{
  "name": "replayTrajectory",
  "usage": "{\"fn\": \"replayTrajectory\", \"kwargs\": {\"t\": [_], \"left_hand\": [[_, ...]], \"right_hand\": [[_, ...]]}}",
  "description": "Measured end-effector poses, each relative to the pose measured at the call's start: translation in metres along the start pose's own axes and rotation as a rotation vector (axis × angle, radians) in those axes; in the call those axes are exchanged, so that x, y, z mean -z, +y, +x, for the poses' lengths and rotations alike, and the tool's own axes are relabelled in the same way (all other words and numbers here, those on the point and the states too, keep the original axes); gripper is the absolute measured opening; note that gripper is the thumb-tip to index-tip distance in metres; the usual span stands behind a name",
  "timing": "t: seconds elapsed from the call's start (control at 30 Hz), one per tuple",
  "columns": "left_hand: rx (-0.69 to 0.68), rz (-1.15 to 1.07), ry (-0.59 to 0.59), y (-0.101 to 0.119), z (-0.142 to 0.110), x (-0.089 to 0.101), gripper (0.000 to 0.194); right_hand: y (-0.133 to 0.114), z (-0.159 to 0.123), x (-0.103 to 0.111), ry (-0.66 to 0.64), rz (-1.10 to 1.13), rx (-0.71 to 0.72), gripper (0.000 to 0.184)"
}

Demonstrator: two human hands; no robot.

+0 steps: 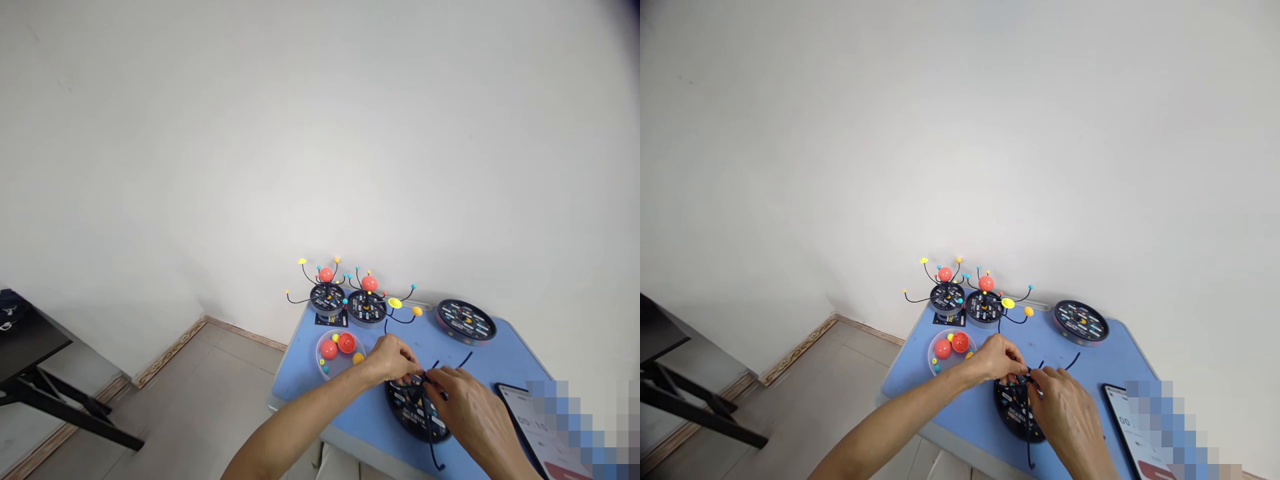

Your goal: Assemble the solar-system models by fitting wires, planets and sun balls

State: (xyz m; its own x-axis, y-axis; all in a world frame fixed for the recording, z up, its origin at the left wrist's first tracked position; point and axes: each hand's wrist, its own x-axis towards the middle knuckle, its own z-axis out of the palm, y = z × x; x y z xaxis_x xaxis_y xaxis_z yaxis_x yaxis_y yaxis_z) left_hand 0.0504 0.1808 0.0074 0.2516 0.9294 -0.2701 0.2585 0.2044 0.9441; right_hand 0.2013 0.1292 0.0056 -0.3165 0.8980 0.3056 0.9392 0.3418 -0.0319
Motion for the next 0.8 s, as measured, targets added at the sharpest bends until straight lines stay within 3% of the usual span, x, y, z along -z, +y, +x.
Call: {"fn": "replayTrajectory", "kwargs": {"t": [0.17,0.37,0.6,0.8], "left_hand": [[0.026,0.1,-0.062,0.002,0.005,0.003,0.026],[-0.022,0.224,-0.071,0.002,0.006,0.005,0.004],[-0.084,0.267,-0.105,0.007,-0.003,0.005,0.01],[-0.028,0.274,-0.101,0.013,-0.011,0.005,0.009]], "right_hand": [[-0.008,0.002,0.015,-0.156,-0.036,-0.063,0.025],[-0.014,0.003,0.024,-0.218,-0.047,-0.083,0.026],[-0.006,0.0,0.013,-0.192,0.018,-0.078,0.023],[-0.002,0.001,-0.002,-0.137,0.032,-0.03,0.029]]}}
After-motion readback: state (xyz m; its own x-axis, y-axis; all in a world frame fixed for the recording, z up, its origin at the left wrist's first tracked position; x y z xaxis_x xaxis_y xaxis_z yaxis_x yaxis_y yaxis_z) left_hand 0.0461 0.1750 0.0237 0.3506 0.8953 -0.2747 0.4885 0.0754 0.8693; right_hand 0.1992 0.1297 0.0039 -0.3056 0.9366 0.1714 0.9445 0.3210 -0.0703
